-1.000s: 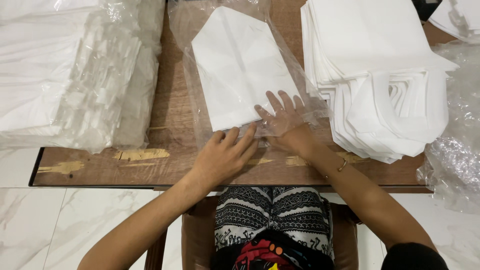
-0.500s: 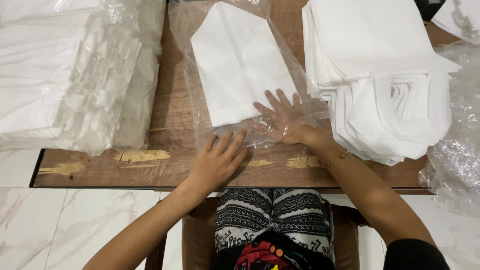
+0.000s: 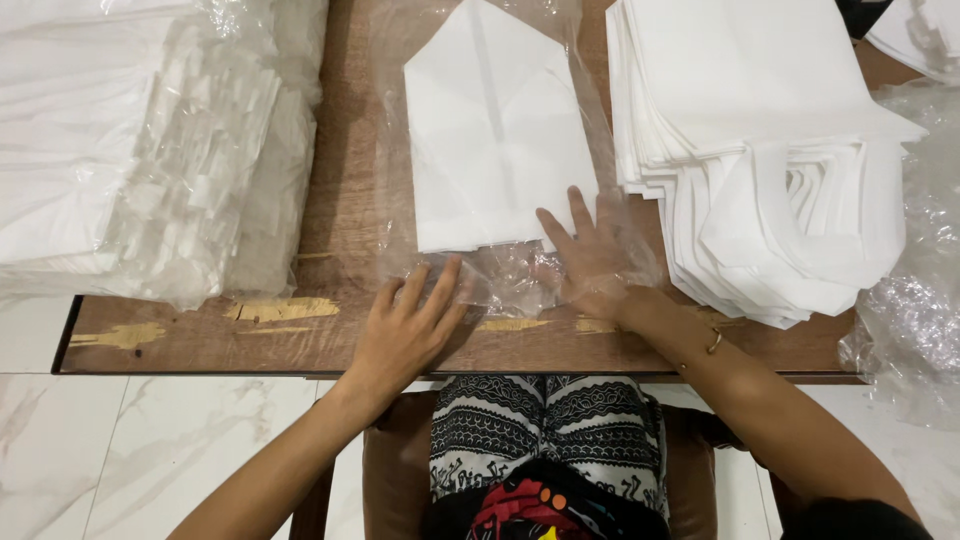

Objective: The person places white non-woven bags into clear plastic bags on a wooden table. They repeatedly pick up a bag, insert it into a plastic bag, and smooth the plastic to seal it, stacking the packed bags on the table.

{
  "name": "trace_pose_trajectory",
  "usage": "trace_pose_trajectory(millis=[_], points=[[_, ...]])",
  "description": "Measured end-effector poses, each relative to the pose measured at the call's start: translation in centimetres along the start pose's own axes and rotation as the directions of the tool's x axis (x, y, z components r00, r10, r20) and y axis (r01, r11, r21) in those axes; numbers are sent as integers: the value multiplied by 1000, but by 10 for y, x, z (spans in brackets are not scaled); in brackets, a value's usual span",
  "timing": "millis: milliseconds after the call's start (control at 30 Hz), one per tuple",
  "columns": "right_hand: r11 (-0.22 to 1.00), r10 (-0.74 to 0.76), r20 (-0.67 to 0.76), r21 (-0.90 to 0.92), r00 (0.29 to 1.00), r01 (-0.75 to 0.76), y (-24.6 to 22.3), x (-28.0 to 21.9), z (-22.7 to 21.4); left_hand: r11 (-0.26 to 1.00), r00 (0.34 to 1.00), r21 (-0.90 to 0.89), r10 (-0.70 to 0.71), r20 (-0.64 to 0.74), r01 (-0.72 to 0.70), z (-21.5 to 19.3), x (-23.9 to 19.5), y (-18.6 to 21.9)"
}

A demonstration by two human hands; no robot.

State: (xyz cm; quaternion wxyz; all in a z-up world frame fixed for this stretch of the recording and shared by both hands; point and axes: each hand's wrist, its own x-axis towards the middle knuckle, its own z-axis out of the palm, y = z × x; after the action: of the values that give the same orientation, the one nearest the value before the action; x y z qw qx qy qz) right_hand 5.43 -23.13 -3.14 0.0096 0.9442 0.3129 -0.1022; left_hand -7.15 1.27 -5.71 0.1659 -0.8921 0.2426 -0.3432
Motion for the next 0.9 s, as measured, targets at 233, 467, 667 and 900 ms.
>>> trace_pose_trajectory(millis=[233,467,667,900], points=[[996,41,-77,85,996,-34,-6,-10,29,998,998,-36,55,-3,-55,-10,-17,-13],[997,19,-57,77,998,-14,6,1,47,991,995,-106,74,-62,-80,2,-34,-10],[1000,-4,-230,1,973,4,2,3,65,990,996,-133,34,-83,-45,-3,-38,-17],[983,35,-127,181,991,-12,-4,4,41,999,999,-33,-39,-22,38,-11,-37,-22]])
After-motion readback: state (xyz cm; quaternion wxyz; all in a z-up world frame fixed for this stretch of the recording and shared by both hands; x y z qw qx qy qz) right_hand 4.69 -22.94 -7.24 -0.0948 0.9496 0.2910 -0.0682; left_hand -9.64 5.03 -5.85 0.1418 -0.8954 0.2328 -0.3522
